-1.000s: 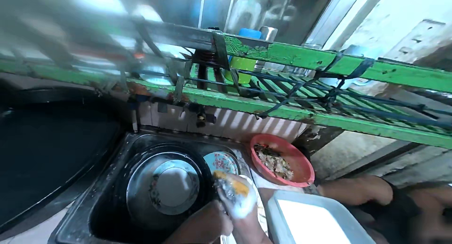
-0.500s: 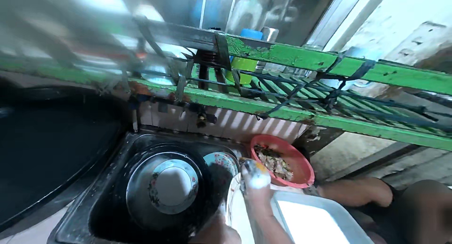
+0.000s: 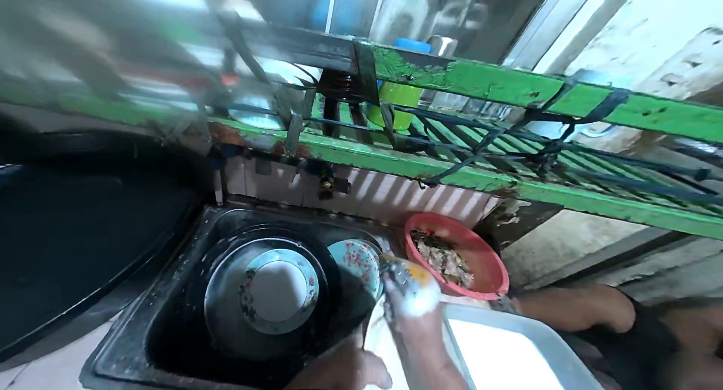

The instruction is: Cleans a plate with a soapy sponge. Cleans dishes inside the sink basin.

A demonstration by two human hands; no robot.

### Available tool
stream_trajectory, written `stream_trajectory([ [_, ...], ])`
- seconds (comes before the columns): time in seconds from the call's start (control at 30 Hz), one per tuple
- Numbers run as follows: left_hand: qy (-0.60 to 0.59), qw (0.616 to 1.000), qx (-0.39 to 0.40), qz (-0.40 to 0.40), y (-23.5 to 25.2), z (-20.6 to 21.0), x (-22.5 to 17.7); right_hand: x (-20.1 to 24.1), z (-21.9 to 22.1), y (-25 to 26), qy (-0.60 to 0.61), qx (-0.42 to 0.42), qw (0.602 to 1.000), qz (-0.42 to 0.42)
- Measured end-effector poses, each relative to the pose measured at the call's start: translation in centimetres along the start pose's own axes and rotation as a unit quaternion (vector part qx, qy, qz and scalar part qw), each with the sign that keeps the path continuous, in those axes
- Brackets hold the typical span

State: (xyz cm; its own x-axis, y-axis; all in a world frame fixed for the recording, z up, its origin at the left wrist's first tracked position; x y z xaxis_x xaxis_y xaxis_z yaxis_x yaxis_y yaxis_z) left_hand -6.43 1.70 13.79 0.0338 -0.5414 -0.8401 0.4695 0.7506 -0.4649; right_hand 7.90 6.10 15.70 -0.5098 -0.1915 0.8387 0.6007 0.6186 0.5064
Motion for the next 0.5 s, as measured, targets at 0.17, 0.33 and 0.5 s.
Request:
stream_trajectory([
  [0.17, 0.032, 0.998, -0.058, 0.0, -0.1, 0.0, -2.1, -0.3, 0.4, -1.2, 0.07, -0.014, 0.997, -0.04],
  [0.33, -0.135, 0.979, -0.154, 0.026, 1.2, -0.9, -1.3, -4.5, 0.3, -1.5, -0.054, 0.004, 0.999, 0.003],
  [0.5, -0.209, 0.932, -0.231, 0.187, 2.8, -5.9, -4.5, -0.3, 2.8, -7.2, 0.053, 0.11, 0.988, -0.091],
])
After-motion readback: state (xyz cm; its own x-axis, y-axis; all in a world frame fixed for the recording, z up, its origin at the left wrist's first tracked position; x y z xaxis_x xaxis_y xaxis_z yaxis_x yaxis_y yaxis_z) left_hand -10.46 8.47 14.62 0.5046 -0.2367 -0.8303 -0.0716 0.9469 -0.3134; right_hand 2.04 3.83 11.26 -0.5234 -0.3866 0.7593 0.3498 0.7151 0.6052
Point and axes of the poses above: each hand's wrist, its own y-axis towards the middle knuckle, its own z-axis out of the palm, x = y × z, the point moved 6 cm from there along y, towards the middle knuckle, and after that the axes turned 15 degrees about -x, right-handed, at the moved point
